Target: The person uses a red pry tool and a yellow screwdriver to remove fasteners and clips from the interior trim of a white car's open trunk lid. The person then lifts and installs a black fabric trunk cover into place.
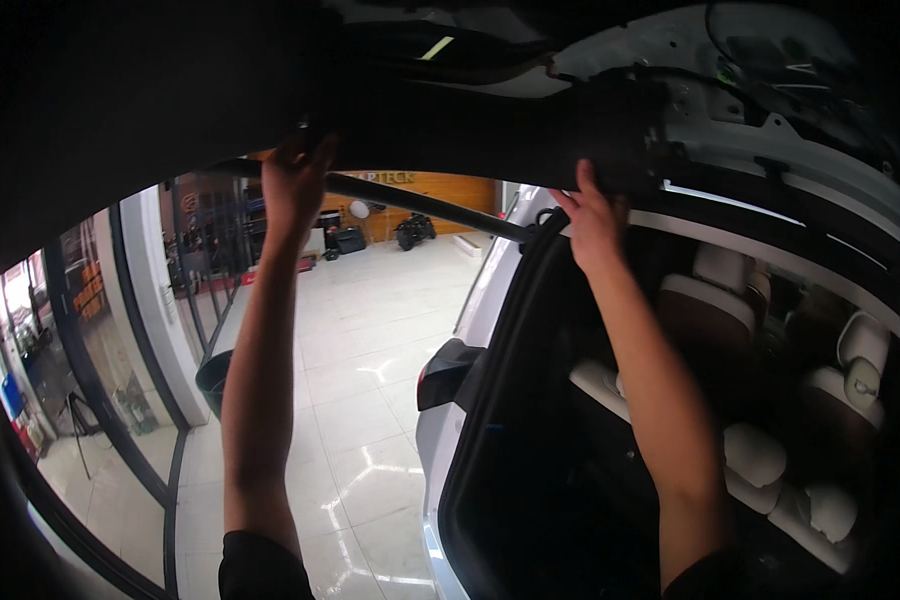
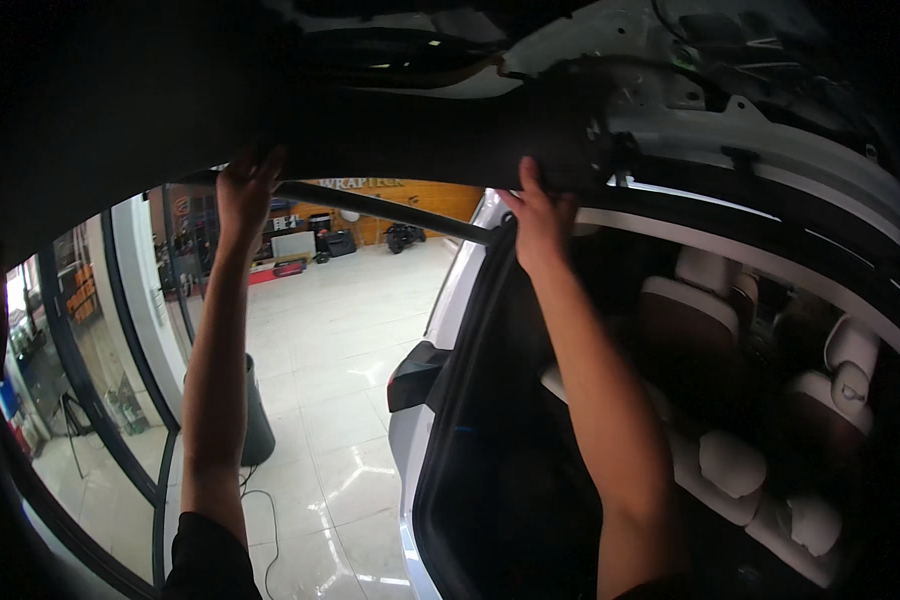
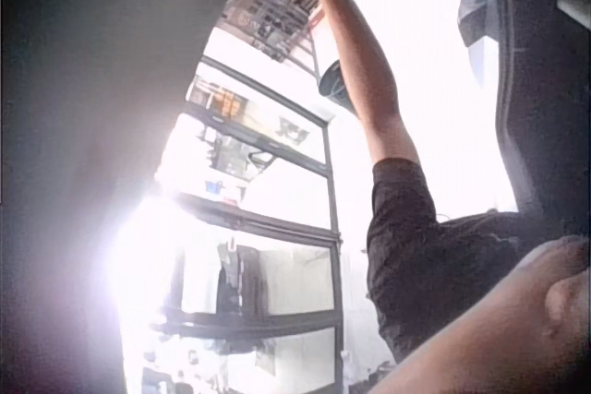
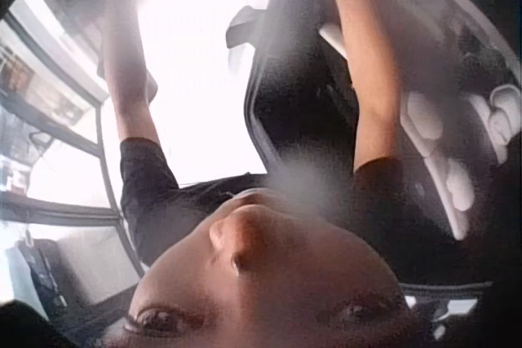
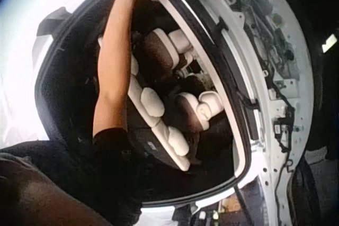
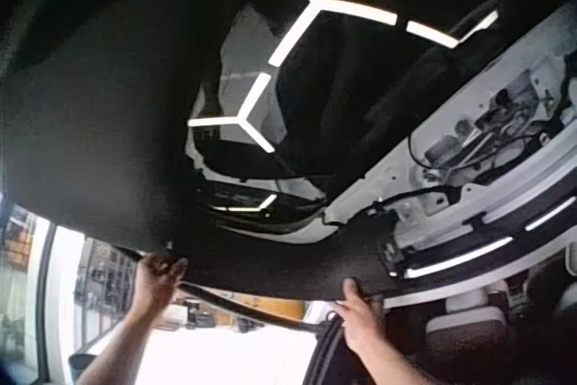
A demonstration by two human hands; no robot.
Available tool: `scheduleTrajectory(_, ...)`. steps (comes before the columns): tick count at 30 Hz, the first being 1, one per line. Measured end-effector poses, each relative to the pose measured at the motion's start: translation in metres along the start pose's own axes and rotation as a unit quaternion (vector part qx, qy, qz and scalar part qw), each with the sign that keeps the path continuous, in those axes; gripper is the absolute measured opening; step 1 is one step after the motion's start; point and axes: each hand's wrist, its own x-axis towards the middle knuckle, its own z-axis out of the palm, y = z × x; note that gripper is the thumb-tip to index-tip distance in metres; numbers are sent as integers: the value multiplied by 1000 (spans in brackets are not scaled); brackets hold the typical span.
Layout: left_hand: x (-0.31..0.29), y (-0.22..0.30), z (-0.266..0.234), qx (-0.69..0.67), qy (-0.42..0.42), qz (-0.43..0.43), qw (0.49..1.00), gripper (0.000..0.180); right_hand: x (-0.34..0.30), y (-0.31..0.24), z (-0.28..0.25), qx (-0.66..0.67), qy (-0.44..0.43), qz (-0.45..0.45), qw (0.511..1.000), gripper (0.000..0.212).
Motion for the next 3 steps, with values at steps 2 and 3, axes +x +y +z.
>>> scheduleTrajectory(2,9,-15,-6,27,-19,35,999,30,9,10,11,-39,-39,-15,998,71)
scheduleTrajectory(3,13,-21,-6,34,-12,67,997,29,14,14,14,-36,-46,-11,998,70)
